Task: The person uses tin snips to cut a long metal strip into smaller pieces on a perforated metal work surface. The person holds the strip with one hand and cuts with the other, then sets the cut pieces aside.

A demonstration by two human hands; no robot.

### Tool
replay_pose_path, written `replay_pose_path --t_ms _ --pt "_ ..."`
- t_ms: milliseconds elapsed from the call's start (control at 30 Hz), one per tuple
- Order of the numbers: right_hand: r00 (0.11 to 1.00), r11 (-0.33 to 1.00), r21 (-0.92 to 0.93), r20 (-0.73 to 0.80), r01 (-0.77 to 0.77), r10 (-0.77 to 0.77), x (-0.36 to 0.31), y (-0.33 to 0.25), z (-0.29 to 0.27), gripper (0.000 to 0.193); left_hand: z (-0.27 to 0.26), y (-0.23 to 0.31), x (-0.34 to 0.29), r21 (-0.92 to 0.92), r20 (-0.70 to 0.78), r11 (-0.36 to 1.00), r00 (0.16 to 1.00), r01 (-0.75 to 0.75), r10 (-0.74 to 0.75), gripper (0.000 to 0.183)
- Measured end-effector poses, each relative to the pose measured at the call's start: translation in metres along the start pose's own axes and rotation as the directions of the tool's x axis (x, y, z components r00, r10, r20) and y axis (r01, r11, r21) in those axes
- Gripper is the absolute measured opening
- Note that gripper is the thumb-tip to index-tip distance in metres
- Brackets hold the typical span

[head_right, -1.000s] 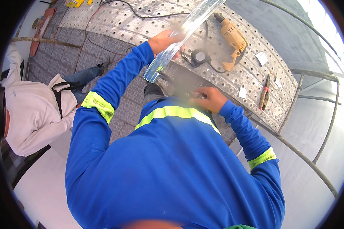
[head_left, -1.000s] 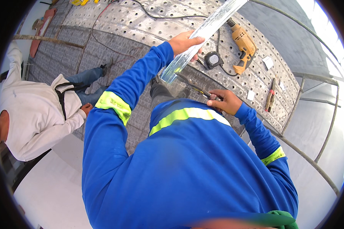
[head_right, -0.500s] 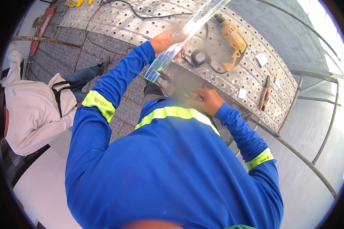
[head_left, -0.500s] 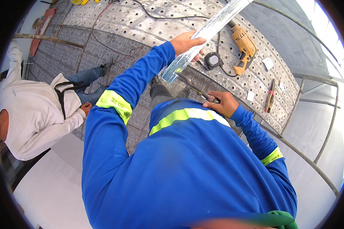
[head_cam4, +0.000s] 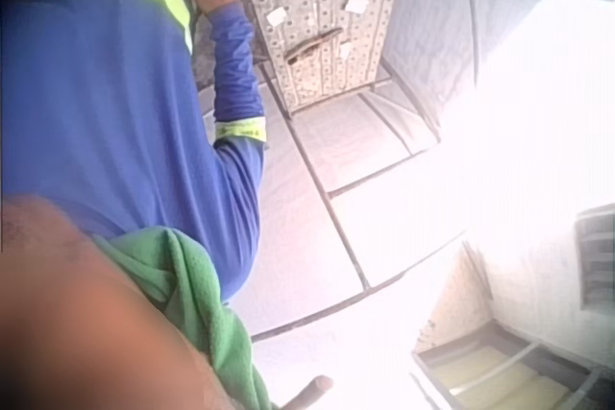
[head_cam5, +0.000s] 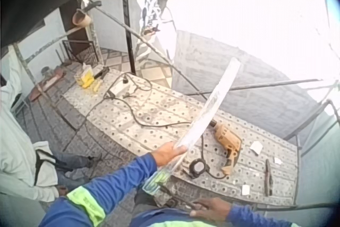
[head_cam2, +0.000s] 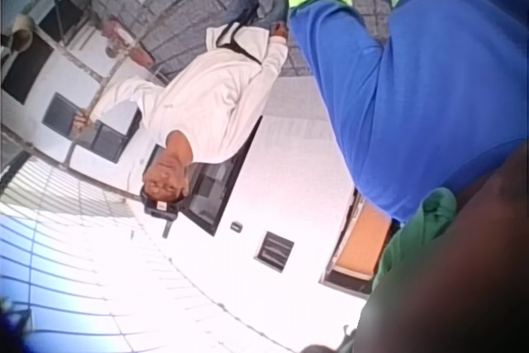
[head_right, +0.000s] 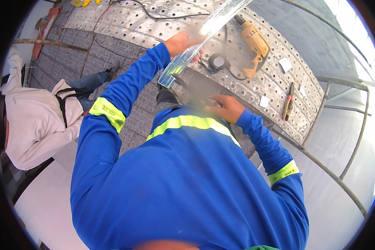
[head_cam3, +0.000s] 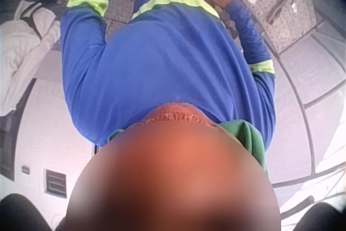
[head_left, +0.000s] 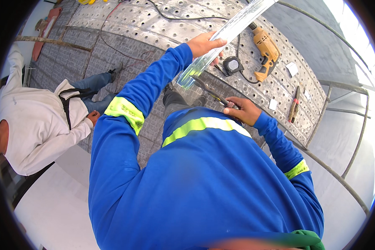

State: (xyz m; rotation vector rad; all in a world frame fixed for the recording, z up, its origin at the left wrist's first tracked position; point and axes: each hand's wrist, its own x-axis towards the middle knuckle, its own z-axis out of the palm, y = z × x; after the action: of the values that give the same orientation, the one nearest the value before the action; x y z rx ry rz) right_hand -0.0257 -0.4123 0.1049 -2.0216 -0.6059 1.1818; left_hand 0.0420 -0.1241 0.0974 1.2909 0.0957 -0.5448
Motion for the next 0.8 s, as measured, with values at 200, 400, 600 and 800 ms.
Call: replay_pose_path --t_ms 200,400,600,800 --pt "0.998 0.991 -0.131 -0.070 0.001 -0.010 -0.002 -0.016 0.006 0.058 -0.006 -0.006 0.002 -0.078 -0.015 0.997 1.000 -0.007 0.006 0.036" --pt "0.999 0.995 -0.096 -0.048 0.008 -0.013 -0.002 -0.013 -0.002 0.066 -0.007 -0.011 0.003 -0.049 0.034 0.998 0.999 0.043 -0.041 0.048" --pt "1.000 0.996 -0.086 -0.019 -0.010 0.008 0.002 -0.009 -0.005 0.068 0.001 -0.008 0.004 0.054 0.060 0.998 0.998 0.024 -0.028 0.046" --pt "0.998 0.986 -0.162 -0.050 -0.035 0.027 -0.002 -0.017 -0.002 0.068 0.001 -0.009 0.005 0.041 0.054 0.998 0.997 0.046 -0.048 0.045"
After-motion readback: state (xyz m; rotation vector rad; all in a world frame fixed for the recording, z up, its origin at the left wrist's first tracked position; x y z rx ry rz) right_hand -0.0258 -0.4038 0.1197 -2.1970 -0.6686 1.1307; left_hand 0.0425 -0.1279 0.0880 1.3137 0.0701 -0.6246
